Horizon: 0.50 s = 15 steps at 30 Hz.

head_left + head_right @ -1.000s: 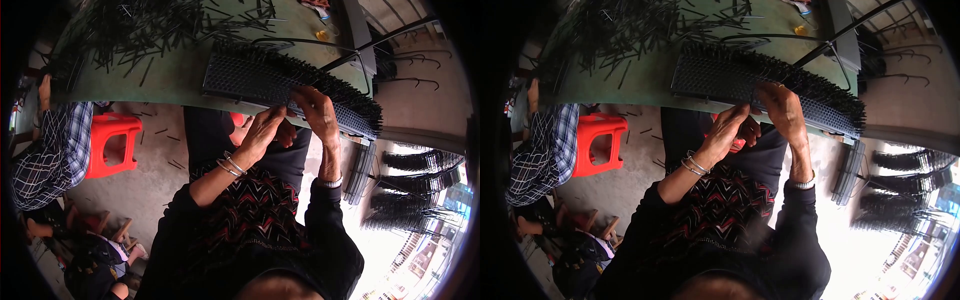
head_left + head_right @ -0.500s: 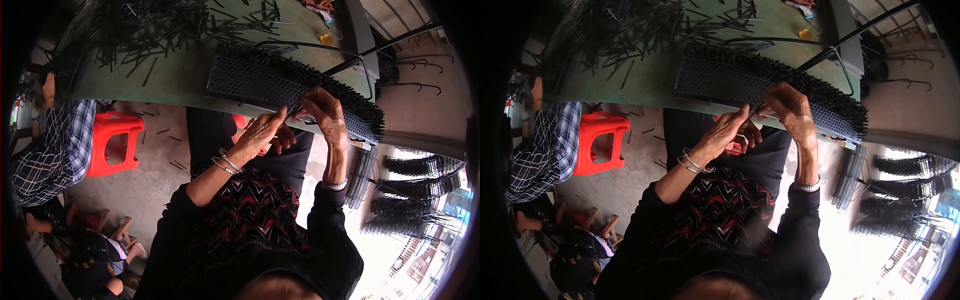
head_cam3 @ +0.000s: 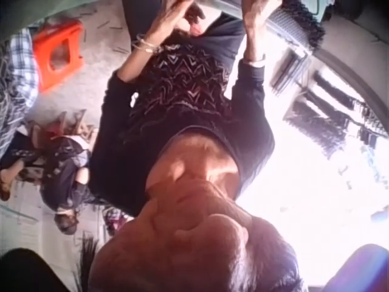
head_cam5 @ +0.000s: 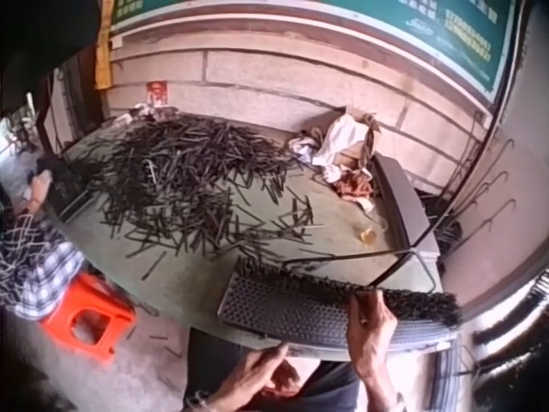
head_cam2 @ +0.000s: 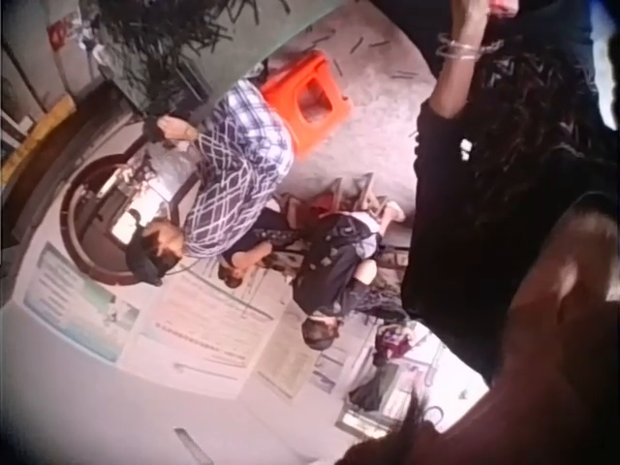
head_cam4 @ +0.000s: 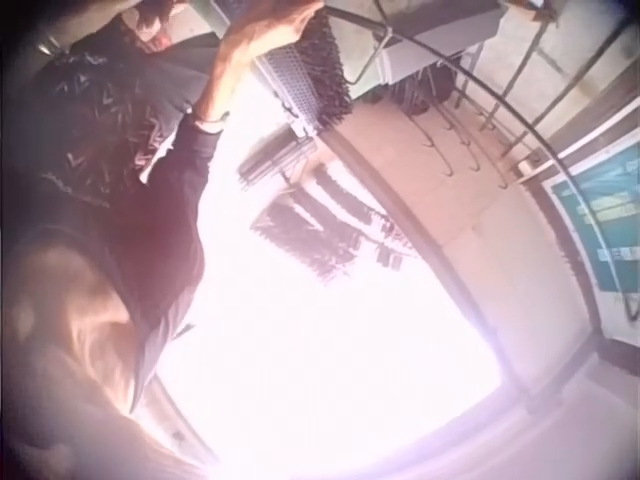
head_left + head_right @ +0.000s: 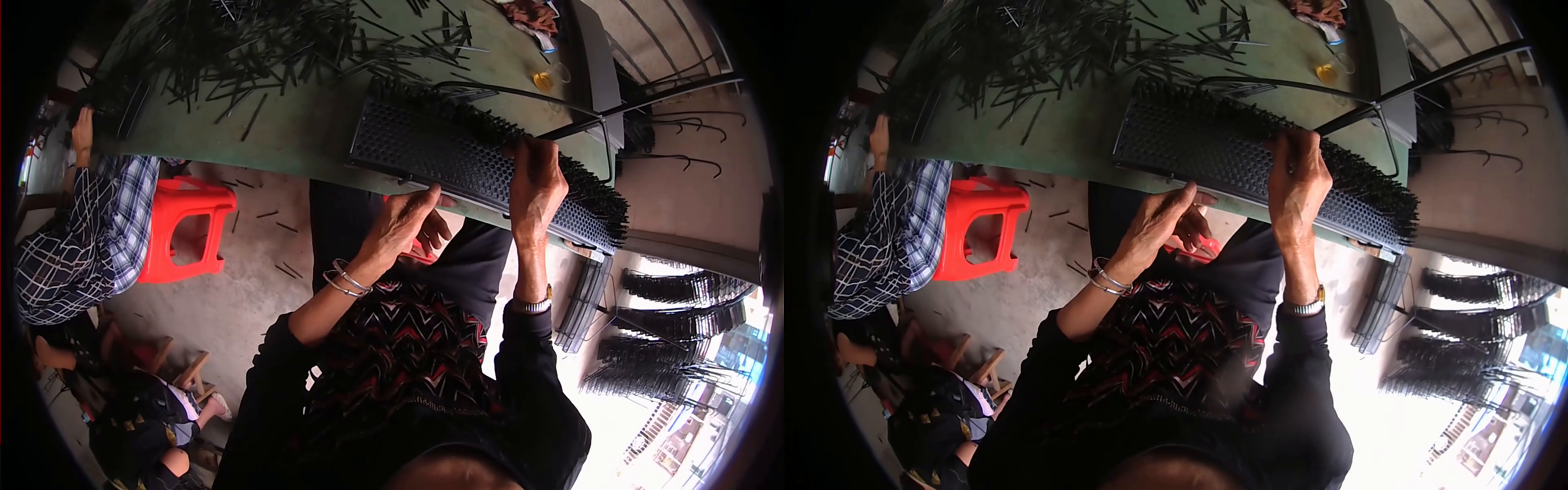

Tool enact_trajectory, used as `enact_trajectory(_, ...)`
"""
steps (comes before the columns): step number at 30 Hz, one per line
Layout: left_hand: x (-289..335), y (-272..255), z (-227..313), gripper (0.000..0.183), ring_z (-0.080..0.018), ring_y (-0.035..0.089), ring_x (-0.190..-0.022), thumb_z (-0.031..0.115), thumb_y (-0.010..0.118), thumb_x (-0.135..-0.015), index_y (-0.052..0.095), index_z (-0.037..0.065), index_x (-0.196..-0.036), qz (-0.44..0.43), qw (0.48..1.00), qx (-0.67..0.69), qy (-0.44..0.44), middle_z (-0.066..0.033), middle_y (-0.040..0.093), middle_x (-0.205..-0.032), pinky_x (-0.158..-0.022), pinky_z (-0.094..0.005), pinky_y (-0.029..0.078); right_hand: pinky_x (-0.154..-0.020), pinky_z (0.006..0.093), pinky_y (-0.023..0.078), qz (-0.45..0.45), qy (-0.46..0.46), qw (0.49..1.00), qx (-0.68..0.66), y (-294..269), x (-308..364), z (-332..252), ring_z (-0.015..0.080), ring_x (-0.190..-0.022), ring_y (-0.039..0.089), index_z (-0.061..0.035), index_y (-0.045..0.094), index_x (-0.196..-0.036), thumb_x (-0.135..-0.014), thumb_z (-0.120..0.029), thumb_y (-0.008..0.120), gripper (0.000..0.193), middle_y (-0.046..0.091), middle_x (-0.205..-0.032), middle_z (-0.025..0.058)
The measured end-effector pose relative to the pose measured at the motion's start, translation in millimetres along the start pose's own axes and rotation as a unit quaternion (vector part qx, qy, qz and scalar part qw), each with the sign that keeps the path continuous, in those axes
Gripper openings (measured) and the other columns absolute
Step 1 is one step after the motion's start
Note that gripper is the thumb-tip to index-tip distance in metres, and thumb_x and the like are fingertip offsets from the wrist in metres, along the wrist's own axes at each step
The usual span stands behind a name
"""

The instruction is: Manually inserting metal rods into a base to assemble industrial-style brushes.

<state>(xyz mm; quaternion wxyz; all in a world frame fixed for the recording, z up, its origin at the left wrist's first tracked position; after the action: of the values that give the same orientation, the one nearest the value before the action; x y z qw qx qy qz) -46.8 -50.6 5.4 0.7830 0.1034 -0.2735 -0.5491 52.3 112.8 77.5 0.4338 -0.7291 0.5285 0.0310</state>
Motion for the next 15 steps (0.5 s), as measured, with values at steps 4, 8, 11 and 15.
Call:
enact_trajectory(4, 6.1, -22.1, 23.1, 0.043, -0.0064, 0.054, -0.05, 0.042, 0.054, -0.097, 0.066, 0.0, -0.097, 0.114, 0.99, -0.02, 0.075, -0.004, 0.062, -0.062, -0.048, -0.0198, 0.043, -0.068, 0.0251, 0.05, -0.023, 0.02, 0.999, -0.02, -3.6, -2.9, -3.1, 0.0123, -0.072, 0.067, -0.0025, 0.059, -0.095, -0.092, -0.007, 0.059, 0.005, 0.072, -0.079, 0.0069)
enact_trajectory(8, 10.4, -59.0, 55.7, 0.037, -0.0048, 0.052, -0.058, 0.035, 0.058, -0.096, 0.068, 0.0, -0.098, 0.235, 0.956, -0.107, 0.136, 0.0003, 0.06, -0.068, -0.054, -0.0197, 0.041, -0.067, 0.0261, 0.05, -0.034, 0.005, 0.999, 0.012, -3.3, -11.5, -10.1, 0.0122, -0.072, 0.068, -0.0045, 0.06, -0.1, -0.092, -0.007, 0.06, 0.008, 0.072, -0.079, 0.0069)
enact_trajectory(11, -11.4, -106.6, 64.6, 0.026, -0.0035, 0.049, -0.059, 0.028, 0.063, -0.093, 0.069, 0.003, -0.098, 0.319, 0.896, -0.234, 0.203, 0.0036, 0.057, -0.066, -0.053, -0.0205, 0.039, -0.068, 0.0261, 0.05, -0.07, 0.026, 0.997, -0.012, -3.4, -21.2, -10.6, 0.0122, -0.074, 0.069, -0.0051, 0.062, -0.102, -0.091, -0.008, 0.059, 0.011, 0.072, -0.078, 0.0067)
enact_trajectory(15, -30.7, -153.1, 76.1, 0.025, -0.0146, 0.06, -0.08, 0.025, 0.067, -0.088, 0.07, 0.005, -0.102, 0.34, 0.812, -0.414, 0.233, -0.004, 0.063, -0.09, -0.064, -0.0282, 0.049, -0.068, 0.0269, 0.05, -0.115, 0.026, 0.993, -0.021, -0.5, -24.9, -6.9, 0.0151, -0.075, 0.069, -0.0047, 0.063, -0.099, -0.09, -0.005, 0.06, 0.009, 0.071, -0.079, 0.0086)
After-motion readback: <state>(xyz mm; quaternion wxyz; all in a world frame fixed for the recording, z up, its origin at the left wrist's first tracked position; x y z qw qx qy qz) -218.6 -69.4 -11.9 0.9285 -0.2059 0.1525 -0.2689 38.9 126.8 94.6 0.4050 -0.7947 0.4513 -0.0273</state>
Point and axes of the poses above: each hand's wrist, its own x-axis away from the middle knuckle, its own y-axis out of the palm, z = x × y, the point moved 3 cm from there along -x, towards the middle knuckle
